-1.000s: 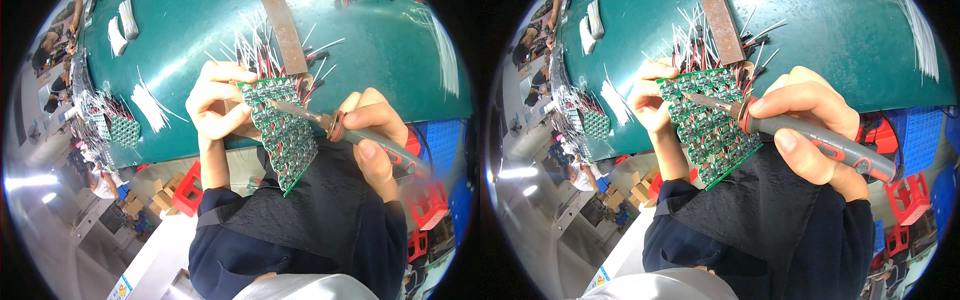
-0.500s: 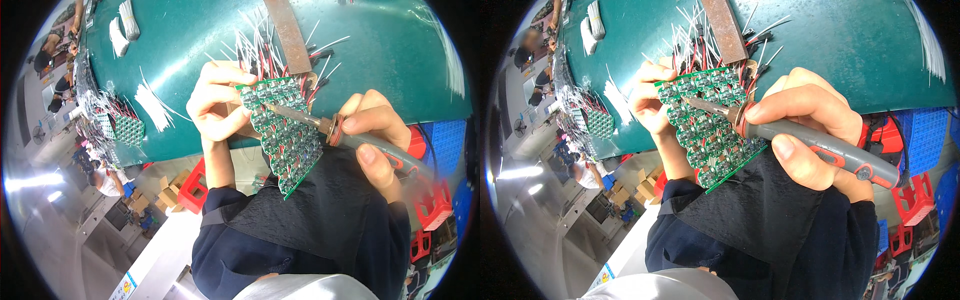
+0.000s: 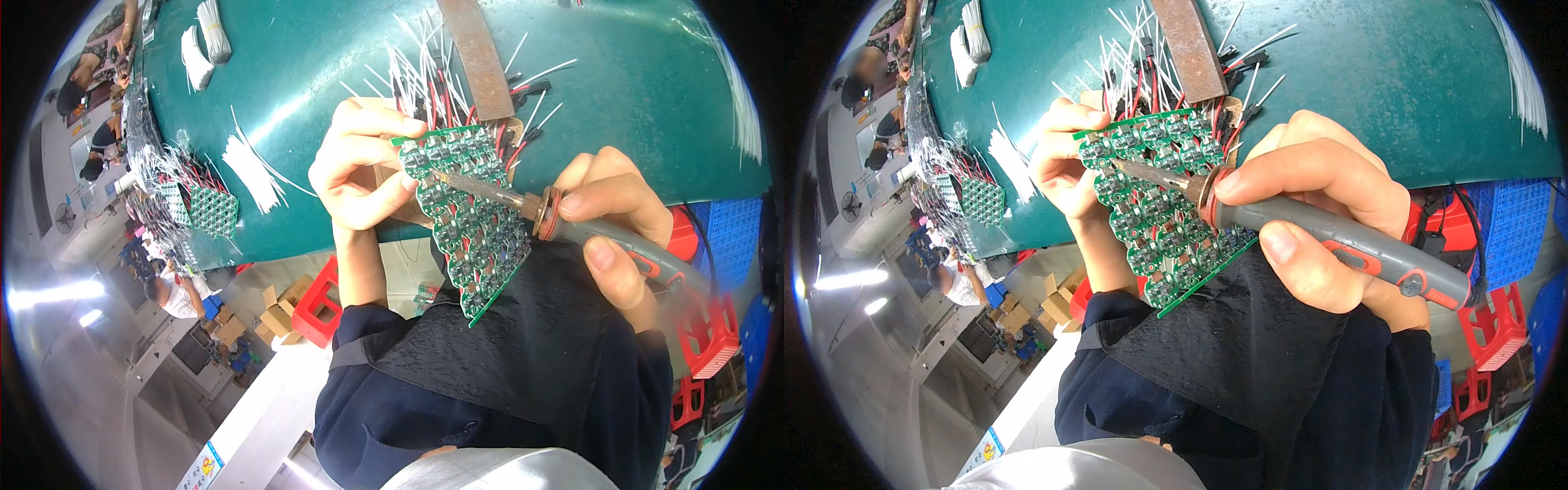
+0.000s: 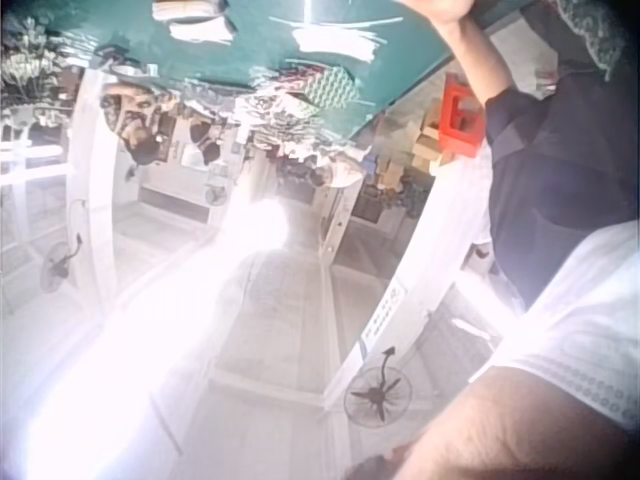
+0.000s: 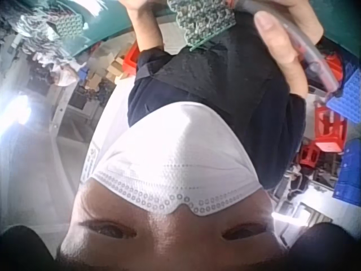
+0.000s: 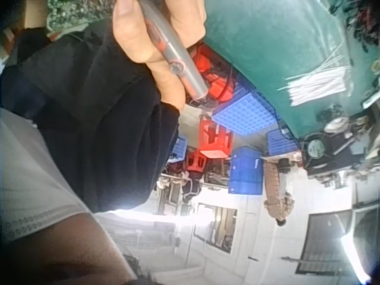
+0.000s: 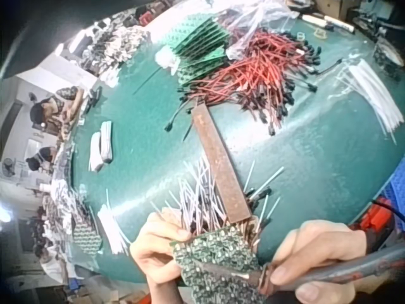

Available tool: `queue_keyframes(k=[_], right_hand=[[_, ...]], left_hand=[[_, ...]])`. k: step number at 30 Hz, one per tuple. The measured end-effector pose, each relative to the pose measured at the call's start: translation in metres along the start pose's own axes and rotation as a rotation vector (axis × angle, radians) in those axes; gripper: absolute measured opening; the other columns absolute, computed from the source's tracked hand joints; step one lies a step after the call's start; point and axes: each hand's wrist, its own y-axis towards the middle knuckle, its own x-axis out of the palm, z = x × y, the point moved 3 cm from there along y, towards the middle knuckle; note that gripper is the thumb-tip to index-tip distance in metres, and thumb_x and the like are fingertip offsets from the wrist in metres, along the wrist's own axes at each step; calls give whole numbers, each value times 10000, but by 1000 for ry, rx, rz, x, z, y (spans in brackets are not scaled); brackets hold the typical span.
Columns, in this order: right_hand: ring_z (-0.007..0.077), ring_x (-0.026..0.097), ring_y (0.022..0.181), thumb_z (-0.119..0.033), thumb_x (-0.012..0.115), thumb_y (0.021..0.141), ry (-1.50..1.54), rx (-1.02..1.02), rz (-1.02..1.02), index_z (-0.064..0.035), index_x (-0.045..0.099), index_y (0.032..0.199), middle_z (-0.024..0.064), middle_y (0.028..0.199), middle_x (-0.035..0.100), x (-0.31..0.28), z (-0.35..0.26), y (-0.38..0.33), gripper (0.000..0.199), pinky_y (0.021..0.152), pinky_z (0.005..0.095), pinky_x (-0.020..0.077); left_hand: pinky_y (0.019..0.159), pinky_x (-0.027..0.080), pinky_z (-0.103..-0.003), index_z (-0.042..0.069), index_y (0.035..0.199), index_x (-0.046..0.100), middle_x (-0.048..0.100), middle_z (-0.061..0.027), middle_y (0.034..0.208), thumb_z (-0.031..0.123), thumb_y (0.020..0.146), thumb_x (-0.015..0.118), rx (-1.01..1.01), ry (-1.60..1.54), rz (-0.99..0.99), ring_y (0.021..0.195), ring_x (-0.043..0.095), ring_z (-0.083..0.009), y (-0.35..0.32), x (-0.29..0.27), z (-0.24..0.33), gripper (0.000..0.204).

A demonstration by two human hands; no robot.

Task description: Soldering wires onto small LED circuit board panels on an assembly line.

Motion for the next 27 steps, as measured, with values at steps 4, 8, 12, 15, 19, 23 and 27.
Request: queue_keyframes(k=[4,8,12,15,19,23,27], right_hand=[[161,560,733,-153,615,819,-19,-9,-17,20,641,1016,121,857,651,-1,-1,1,263,670,286,447],[198,523,769,-237,584,882,-57,42,-114,1,581,1048,105,855,482,0,-2,1,290,694,329,433],[201,521,781,-252,571,879,-89,40,-156,1,568,1072,105,854,483,-2,-3,2,319,702,339,460],[208,528,791,-260,558,867,30,-120,12,-5,562,1076,98,846,474,-3,3,0,330,710,344,480],[231,569,855,-408,524,970,-17,-12,44,-42,450,1223,152,938,583,7,-8,-7,451,688,350,490],[292,630,907,-374,877,608,-288,-168,-197,-62,516,968,228,1130,645,23,-2,-1,598,815,384,505],[225,558,814,-389,946,488,-433,-119,-241,-149,358,821,292,1250,575,33,4,-2,717,682,285,476]], left_hand=[[818,450,-387,35,803,644,685,-168,1015,30,620,722,-1,11,-10,890,580,-262,1,0,0,199],[818,454,-386,30,800,641,684,-169,1008,28,618,721,1,29,-15,889,588,-265,1,-1,3,199],[818,459,-387,30,798,639,681,-169,1004,31,616,725,-16,24,-29,899,596,-271,2,-2,2,202],[819,461,-388,32,796,640,682,-169,1003,36,614,730,1,4,0,906,597,-272,-2,-2,-1,203],[824,463,-389,33,791,638,687,-164,1004,40,616,735,5,-12,23,915,599,-271,-3,-4,-2,200],[811,455,-368,35,814,652,695,-150,1008,43,641,753,-6,26,-6,925,606,-245,8,6,0,201],[808,448,-341,34,823,666,695,-153,1012,37,675,766,-59,181,-47,901,617,-217,15,11,12,178]])
